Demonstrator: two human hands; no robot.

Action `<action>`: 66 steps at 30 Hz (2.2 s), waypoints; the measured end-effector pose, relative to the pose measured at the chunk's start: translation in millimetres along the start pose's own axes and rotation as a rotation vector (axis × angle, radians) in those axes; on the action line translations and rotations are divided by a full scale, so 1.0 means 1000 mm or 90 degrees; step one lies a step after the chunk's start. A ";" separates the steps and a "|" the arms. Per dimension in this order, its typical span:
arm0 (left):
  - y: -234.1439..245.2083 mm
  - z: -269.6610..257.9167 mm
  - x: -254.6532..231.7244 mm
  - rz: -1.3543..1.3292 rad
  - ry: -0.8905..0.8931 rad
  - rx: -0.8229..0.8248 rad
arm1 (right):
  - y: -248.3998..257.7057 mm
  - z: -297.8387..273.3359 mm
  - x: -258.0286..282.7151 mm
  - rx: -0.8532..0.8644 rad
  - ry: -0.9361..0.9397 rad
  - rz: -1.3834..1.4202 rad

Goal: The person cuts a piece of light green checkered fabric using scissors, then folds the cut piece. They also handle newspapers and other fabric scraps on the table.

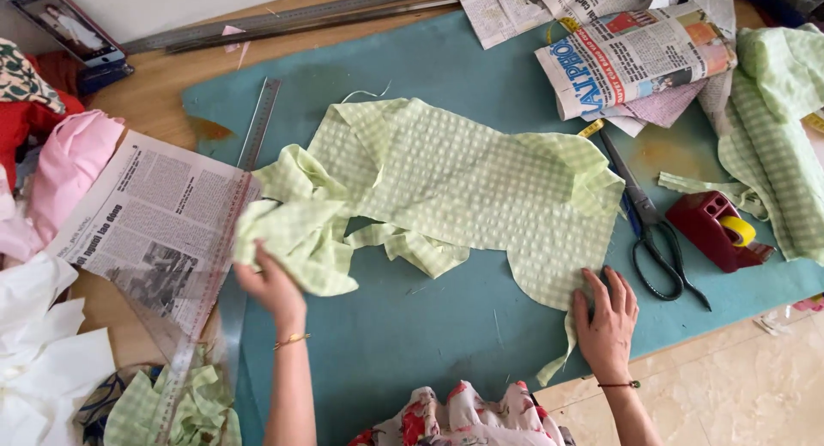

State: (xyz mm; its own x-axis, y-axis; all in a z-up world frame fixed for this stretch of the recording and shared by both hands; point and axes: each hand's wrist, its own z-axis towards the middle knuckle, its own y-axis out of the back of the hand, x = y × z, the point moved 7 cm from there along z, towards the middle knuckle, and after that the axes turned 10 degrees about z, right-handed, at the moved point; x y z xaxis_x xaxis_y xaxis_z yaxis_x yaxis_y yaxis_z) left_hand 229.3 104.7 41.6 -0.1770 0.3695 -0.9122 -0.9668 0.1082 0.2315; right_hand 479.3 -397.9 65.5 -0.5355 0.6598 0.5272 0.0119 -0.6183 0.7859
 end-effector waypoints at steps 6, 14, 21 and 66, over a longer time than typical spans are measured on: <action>0.129 0.024 0.060 -0.107 0.063 -0.236 | -0.007 -0.003 -0.009 -0.004 0.006 -0.002; 0.065 0.001 -0.051 0.199 0.133 0.052 | -0.015 0.013 0.025 -0.011 0.000 -0.007; -0.006 -0.041 -0.045 0.555 -0.106 0.221 | -0.084 0.050 0.159 0.122 0.179 0.164; 0.012 -0.053 -0.041 0.388 -0.179 0.090 | -0.122 0.031 0.193 0.192 0.244 0.225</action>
State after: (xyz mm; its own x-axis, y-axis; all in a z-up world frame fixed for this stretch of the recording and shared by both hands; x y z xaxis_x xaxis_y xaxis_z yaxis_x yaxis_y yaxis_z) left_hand 215.1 41.7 64.1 -0.6090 0.6257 -0.4875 -0.6730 -0.0825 0.7350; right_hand 400.8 -181.5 81.7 -0.7209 0.2001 0.6635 0.4544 -0.5865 0.6705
